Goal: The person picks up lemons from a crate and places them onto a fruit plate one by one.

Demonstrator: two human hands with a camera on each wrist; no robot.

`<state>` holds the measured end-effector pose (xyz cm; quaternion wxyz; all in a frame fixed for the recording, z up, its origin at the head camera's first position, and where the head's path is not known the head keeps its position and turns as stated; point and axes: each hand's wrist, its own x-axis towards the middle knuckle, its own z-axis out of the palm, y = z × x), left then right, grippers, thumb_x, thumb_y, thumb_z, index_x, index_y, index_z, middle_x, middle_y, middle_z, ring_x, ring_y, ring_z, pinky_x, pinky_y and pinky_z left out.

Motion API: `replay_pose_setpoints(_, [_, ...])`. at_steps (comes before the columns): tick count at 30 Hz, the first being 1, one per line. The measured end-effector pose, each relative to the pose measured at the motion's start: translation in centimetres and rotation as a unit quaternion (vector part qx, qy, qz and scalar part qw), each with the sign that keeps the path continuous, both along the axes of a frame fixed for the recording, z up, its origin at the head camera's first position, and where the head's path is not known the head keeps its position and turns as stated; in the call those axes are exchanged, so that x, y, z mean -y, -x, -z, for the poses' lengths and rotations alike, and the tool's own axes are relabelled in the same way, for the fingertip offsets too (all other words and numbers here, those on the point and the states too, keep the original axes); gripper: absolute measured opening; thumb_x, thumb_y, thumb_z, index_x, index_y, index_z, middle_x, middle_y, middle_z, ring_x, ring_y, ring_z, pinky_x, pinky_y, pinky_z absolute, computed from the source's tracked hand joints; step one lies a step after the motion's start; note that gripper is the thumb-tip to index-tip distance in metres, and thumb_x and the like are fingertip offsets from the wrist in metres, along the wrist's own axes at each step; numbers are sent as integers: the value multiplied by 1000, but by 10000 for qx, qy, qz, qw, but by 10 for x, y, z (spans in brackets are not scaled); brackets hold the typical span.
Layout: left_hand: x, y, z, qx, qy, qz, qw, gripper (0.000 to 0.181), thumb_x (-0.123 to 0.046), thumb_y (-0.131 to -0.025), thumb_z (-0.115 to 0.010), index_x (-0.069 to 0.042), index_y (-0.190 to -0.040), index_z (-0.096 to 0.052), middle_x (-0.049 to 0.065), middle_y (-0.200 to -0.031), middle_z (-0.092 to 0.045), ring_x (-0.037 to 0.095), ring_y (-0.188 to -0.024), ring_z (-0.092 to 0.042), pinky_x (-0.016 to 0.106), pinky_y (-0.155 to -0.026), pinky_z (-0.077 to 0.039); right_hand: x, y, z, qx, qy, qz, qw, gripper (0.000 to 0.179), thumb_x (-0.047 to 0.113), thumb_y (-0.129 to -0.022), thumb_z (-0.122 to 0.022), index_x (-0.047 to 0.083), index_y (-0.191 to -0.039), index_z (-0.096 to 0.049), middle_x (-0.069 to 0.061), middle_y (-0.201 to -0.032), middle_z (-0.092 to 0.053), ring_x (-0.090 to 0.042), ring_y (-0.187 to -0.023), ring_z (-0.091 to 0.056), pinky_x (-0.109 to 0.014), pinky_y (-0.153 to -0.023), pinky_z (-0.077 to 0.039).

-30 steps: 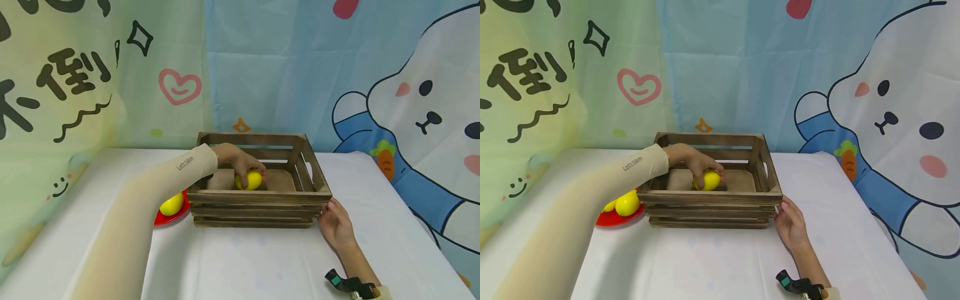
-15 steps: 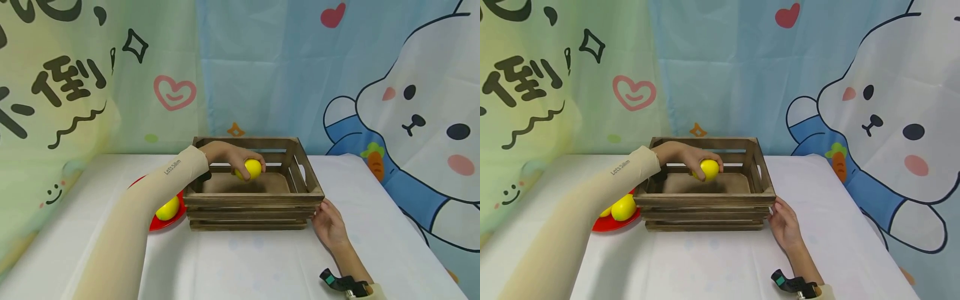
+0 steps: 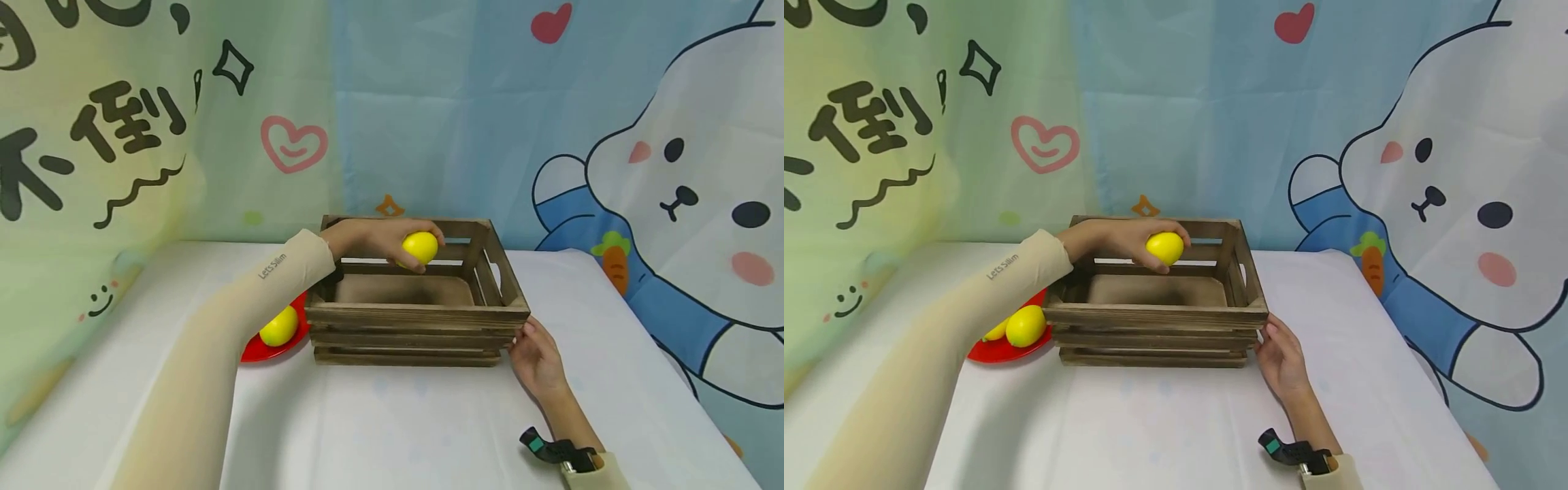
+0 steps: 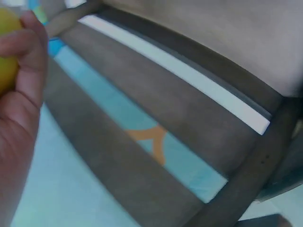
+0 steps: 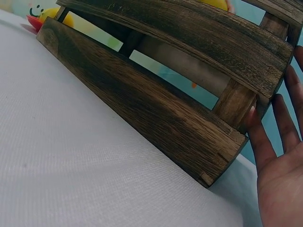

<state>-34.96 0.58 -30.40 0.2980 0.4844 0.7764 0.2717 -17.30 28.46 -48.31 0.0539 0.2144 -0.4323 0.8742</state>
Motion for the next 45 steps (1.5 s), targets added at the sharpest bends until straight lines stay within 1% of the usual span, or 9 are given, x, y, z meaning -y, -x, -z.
replay_pose_setpoints(5, [5, -6, -19, -552, -482, 139, 9972, 54, -20, -87, -70, -12, -134, -45, 7, -121, -49, 20, -84, -51, 26, -66, -48, 0, 2, -1, 91, -67, 79, 9999, 47, 7, -105, -24, 14, -120, -68, 4, -113, -65, -7, -101, -54, -23, -85, -39])
replay_pose_setpoints(9, [14, -10, -29, -712, -766, 323, 9940, 55, -17, -87, -70, -6, -135, -45, 9, -133, -47, 21, -94, -51, 28, -75, -49, 1, 3, -1, 114, -103, 109, 9998, 48, 7, -105, -23, 15, -120, -68, 5, -114, -65, -7, -102, -53, -23, -86, -38])
replay_pose_setpoints(16, [34, -15, -49, -896, -1305, 250, 9871, 54, -16, -85, -72, -5, -132, -48, 13, -132, -50, 23, -101, -51, 33, -83, -49, -1, 7, -1, 121, 96, 121, 9998, 49, 7, -105, -21, 14, -118, -68, 4, -113, -65, -7, -102, -53, -23, -85, -37])
replay_pose_setpoints(20, [47, -22, -62, -797, -1561, 231, 9842, 55, -15, -84, -71, -3, -132, -48, 15, -132, -49, 24, -103, -50, 36, -83, -50, -5, 8, -3, 210, -46, 360, 9991, 49, 9, -105, -21, 16, -117, -67, 6, -110, -65, -6, -100, -52, -23, -84, -36])
replay_pose_setpoints(24, [64, -31, -67, -678, -1748, 191, 9821, 54, -17, -83, -72, -7, -132, -50, 9, -131, -50, 24, -104, -52, 38, -81, -52, -11, 6, -3, 132, 72, 245, 9996, 50, 8, -104, -19, 13, -117, -67, 4, -108, -64, -8, -98, -51, -23, -82, -35])
replay_pose_setpoints(30, [95, -45, -65, -683, -2053, -33, 9763, 53, -17, -85, -73, -14, -133, -50, -1, -132, -51, 21, -108, -53, 40, -81, -55, -10, 4, 0, 152, 143, 50, 9998, 52, 7, -105, -17, 13, -119, -67, 3, -111, -64, -10, -100, -51, -23, -83, -36])
replay_pose_setpoints(34, [125, -54, -61, -482, -2028, -657, 9758, 60, -17, -83, -72, -17, -136, -43, 7, -125, -54, 27, -98, -58, 43, -77, -56, -6, 6, 3, 285, 113, 142, 9994, 52, 7, -105, -19, 14, -118, -68, 4, -110, -65, -9, -100, -51, -24, -84, -36])
replay_pose_setpoints(40, [175, -67, -38, -510, -2058, -1560, 9647, 57, -15, -80, -69, -11, -130, -42, 11, -117, -53, 32, -88, -58, 40, -72, -56, 3, 8, 7, 226, -94, 24, 9997, 53, 7, -105, -17, 14, -120, -67, 5, -112, -63, -9, -101, -50, -24, -84, -36])
replay_pose_setpoints(45, [199, -72, -18, -330, -2151, -1609, 9627, 52, -14, -79, -67, -7, -127, -47, 12, -115, -52, 31, -87, -57, 39, -70, -55, -1, 7, 8, -57, 38, -356, 9993, 54, 5, -104, -15, 10, -123, -65, 2, -112, -62, -10, -101, -50, -24, -83, -37])
